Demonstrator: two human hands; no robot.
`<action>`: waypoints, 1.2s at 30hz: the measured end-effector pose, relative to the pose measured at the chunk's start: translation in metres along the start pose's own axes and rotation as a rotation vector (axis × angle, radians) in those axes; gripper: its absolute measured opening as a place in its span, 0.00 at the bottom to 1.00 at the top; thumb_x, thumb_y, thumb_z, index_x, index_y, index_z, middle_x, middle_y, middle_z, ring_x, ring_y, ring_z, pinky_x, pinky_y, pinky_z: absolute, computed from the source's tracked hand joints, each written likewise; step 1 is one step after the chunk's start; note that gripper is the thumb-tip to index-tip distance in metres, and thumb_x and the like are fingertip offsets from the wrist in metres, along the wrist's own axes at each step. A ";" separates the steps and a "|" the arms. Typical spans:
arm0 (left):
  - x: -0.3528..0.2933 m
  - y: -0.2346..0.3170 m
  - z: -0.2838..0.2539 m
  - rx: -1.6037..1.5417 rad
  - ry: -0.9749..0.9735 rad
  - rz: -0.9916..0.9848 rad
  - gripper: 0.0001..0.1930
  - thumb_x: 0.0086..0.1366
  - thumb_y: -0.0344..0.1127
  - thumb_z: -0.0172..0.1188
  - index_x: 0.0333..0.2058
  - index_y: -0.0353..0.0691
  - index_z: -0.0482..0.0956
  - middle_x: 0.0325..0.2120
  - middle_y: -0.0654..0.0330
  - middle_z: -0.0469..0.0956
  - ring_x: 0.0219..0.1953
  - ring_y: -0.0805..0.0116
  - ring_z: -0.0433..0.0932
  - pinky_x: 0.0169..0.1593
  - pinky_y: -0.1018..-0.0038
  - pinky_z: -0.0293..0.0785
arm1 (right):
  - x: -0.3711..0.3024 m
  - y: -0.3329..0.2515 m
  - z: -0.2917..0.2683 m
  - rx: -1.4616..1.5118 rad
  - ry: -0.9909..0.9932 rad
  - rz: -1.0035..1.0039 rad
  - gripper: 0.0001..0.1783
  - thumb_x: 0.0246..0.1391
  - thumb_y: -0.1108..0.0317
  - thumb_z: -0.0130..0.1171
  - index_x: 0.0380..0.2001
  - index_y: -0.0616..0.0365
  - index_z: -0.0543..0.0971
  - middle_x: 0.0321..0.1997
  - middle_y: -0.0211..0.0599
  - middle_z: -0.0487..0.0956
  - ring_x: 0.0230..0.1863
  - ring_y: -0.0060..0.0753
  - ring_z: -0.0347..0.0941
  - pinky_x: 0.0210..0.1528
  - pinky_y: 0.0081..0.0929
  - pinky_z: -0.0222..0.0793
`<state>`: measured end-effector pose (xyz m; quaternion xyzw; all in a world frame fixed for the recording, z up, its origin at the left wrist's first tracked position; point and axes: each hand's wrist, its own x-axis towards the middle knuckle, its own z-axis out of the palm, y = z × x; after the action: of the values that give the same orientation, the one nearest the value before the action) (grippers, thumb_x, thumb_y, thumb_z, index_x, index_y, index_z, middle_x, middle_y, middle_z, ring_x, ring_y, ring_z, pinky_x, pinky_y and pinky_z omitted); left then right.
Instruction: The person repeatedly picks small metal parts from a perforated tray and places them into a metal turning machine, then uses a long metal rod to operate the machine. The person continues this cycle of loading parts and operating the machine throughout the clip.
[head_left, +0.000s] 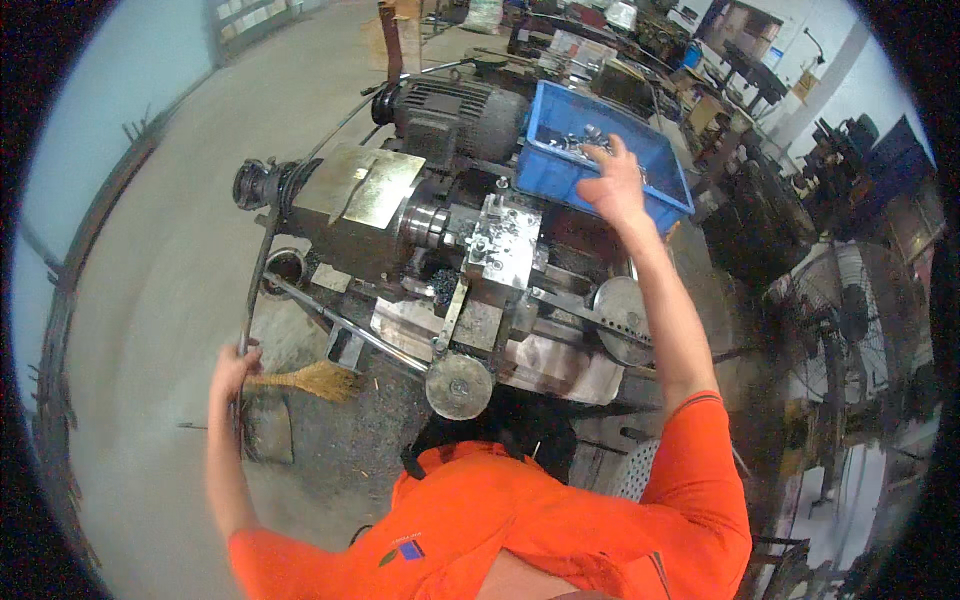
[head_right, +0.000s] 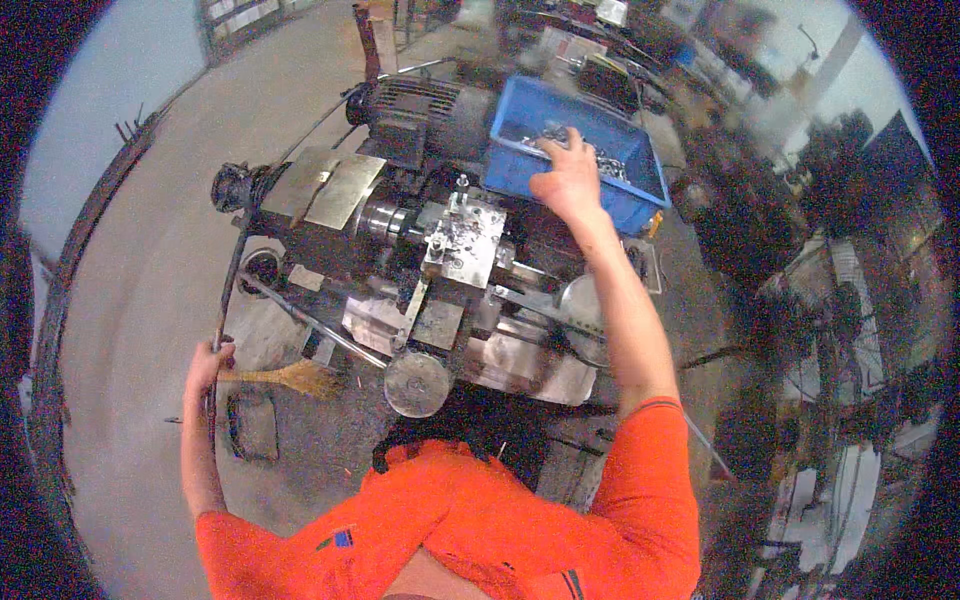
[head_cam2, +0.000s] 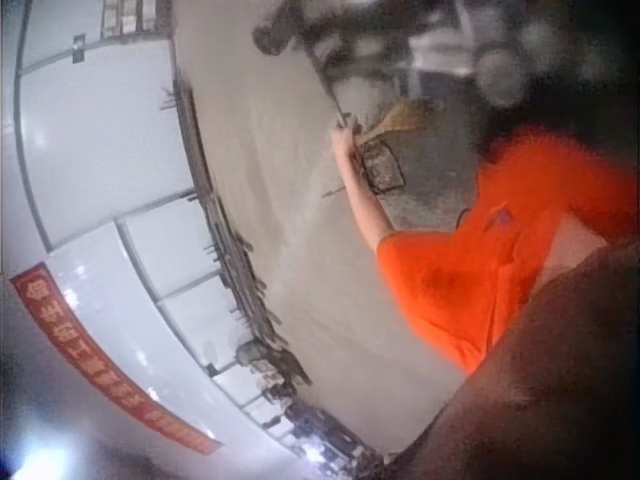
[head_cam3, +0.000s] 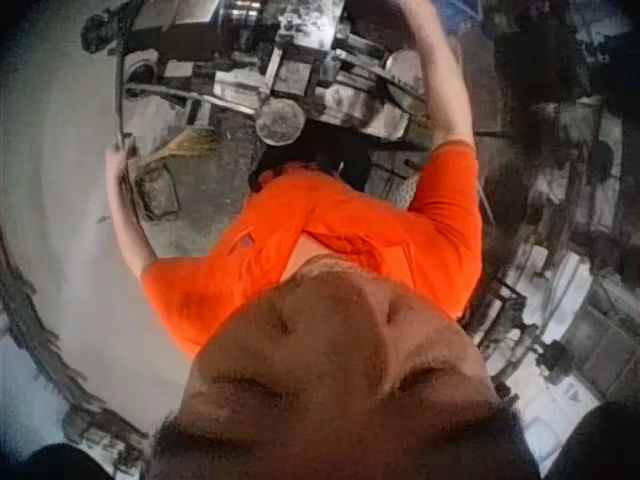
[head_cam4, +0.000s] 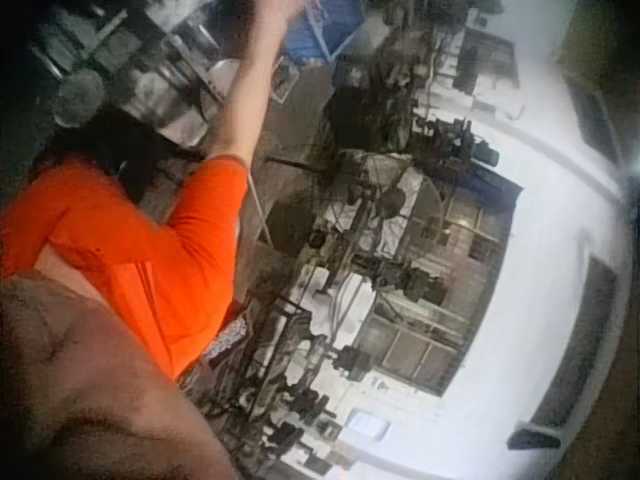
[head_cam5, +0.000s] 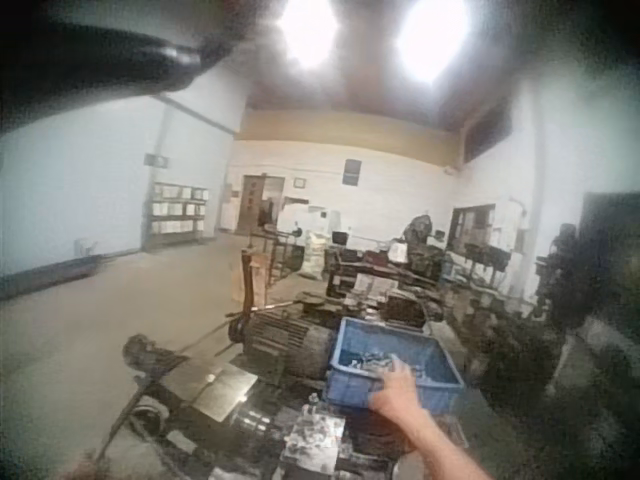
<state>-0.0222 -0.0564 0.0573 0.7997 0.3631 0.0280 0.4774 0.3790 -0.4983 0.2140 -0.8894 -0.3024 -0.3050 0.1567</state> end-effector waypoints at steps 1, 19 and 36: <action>0.007 -0.003 0.001 -0.099 -0.027 0.006 0.14 0.52 0.33 0.56 0.37 0.31 0.71 0.20 0.57 0.72 0.19 0.70 0.72 0.24 0.77 0.69 | -0.004 0.006 -0.015 0.076 0.025 0.006 0.27 0.26 0.66 0.56 0.40 0.52 0.76 0.54 0.54 0.61 0.52 0.53 0.60 0.53 0.37 0.59; 0.122 -0.102 -0.038 -0.523 -0.080 -0.327 0.19 0.55 0.40 0.56 0.42 0.33 0.71 0.22 0.60 0.71 0.27 0.69 0.70 0.34 0.69 0.69 | -0.602 0.081 -0.180 -0.175 -0.444 1.100 0.11 0.33 0.62 0.57 0.21 0.57 0.79 0.26 0.44 0.77 0.28 0.40 0.74 0.31 0.31 0.70; 0.025 -0.020 0.021 -0.271 0.151 -0.012 0.19 0.52 0.44 0.60 0.36 0.35 0.71 0.16 0.61 0.71 0.18 0.72 0.71 0.24 0.78 0.68 | -0.656 0.088 -0.163 -0.085 -1.018 0.825 0.15 0.27 0.68 0.56 0.25 0.63 0.76 0.42 0.50 0.72 0.39 0.51 0.69 0.44 0.38 0.66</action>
<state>-0.0066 -0.0508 0.0228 0.7212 0.3957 0.1342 0.5525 -0.0522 -0.9319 -0.0875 -0.9710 0.0394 0.2273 0.0630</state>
